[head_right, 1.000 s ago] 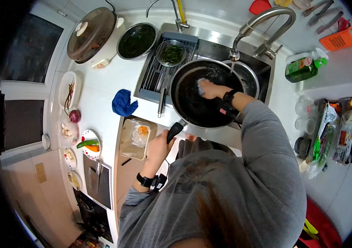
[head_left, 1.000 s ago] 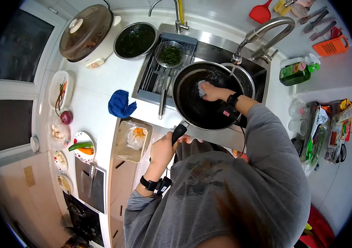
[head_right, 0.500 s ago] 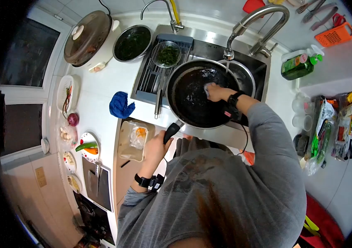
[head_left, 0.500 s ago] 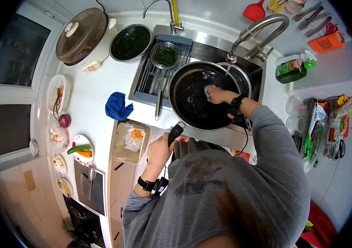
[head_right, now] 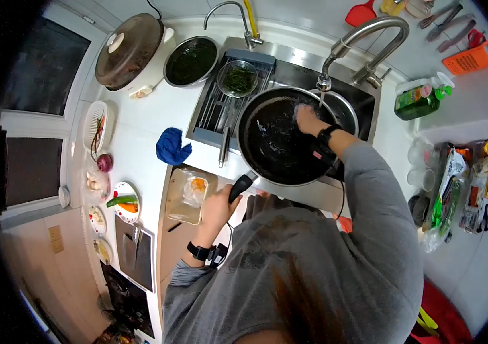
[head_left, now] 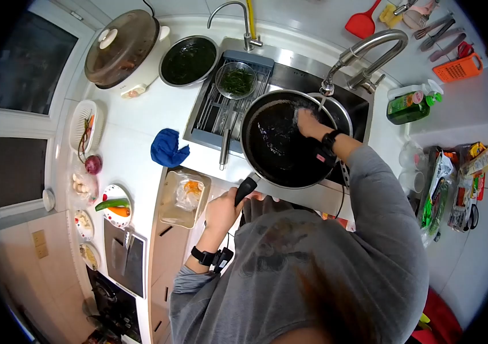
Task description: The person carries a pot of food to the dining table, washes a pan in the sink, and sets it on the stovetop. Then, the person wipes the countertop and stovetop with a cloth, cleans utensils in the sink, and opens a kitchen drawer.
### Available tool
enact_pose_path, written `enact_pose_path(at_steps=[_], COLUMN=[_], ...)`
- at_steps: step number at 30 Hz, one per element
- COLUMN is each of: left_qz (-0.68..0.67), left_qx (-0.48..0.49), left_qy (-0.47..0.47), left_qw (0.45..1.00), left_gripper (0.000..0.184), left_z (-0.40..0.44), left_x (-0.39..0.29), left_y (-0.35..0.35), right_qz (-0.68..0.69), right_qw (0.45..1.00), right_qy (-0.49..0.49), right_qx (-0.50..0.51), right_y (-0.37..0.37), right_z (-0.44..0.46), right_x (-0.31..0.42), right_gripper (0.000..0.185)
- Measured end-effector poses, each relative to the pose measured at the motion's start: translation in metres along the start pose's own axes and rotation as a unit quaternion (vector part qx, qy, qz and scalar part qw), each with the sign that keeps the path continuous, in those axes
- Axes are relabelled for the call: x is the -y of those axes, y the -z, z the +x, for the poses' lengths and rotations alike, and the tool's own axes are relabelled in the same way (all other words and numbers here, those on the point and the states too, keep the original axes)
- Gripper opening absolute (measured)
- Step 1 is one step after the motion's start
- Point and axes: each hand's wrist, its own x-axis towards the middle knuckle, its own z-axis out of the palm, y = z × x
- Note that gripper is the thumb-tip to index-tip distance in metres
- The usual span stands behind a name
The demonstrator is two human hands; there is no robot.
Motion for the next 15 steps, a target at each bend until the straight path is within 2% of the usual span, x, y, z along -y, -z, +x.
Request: enact_pose_path(at_steps=[1,3,5,6,7,9,12,14,15], left_qz=[-0.005,-0.002,0.025,0.028,0.029,0.019,0.025,0.032,0.039], left_qx=[0.002,-0.002,-0.003,-0.003,-0.004,0.005,0.012,0.012,0.013], left_qy=[0.002,0.001,-0.017,-0.018,-0.018,-0.004,-0.014,-0.011,-0.006], left_qw=[1.0,1.0,1.0,0.999,0.999,1.0,1.0,0.999,0.999], left_gripper=[0.027,0.027,0.026,0.026,0.026,0.029,0.029,0.03,0.03], left_z=[0.0,0.001,0.001,0.001,0.002,0.002,0.004,0.005,0.005], left_x=[0.0,-0.001,-0.001,-0.001,0.001,0.004,0.006,0.007,0.007], left_y=[0.0,0.001,0.002,0.001,-0.001,-0.005,-0.004,-0.004,-0.005], right_qz=[0.001,0.095,0.136,0.191,0.134,0.177,0.209,0.217,0.238], right_qw=[1.0,0.991,0.981,0.973,0.957,0.933,0.93,0.902,0.897], right_qy=[0.002,0.001,0.081,0.105,0.203,0.278,0.302,0.37,0.359], right_qx=[-0.002,-0.091,-0.108,-0.078,-0.161,-0.142,-0.011,0.049,0.099], right_y=[-0.001,-0.005,-0.006,-0.007,-0.017,-0.016,-0.023,-0.045,-0.038], right_z=[0.014,0.039,0.044,0.045,0.049,0.029,-0.006,-0.028,-0.051], right_x=[0.009,0.03,0.057,0.069,0.08,0.1,0.119,0.114,0.114], right_gripper=[0.047,0.045,0.041,0.037,0.035,0.028,0.021,0.021,0.02])
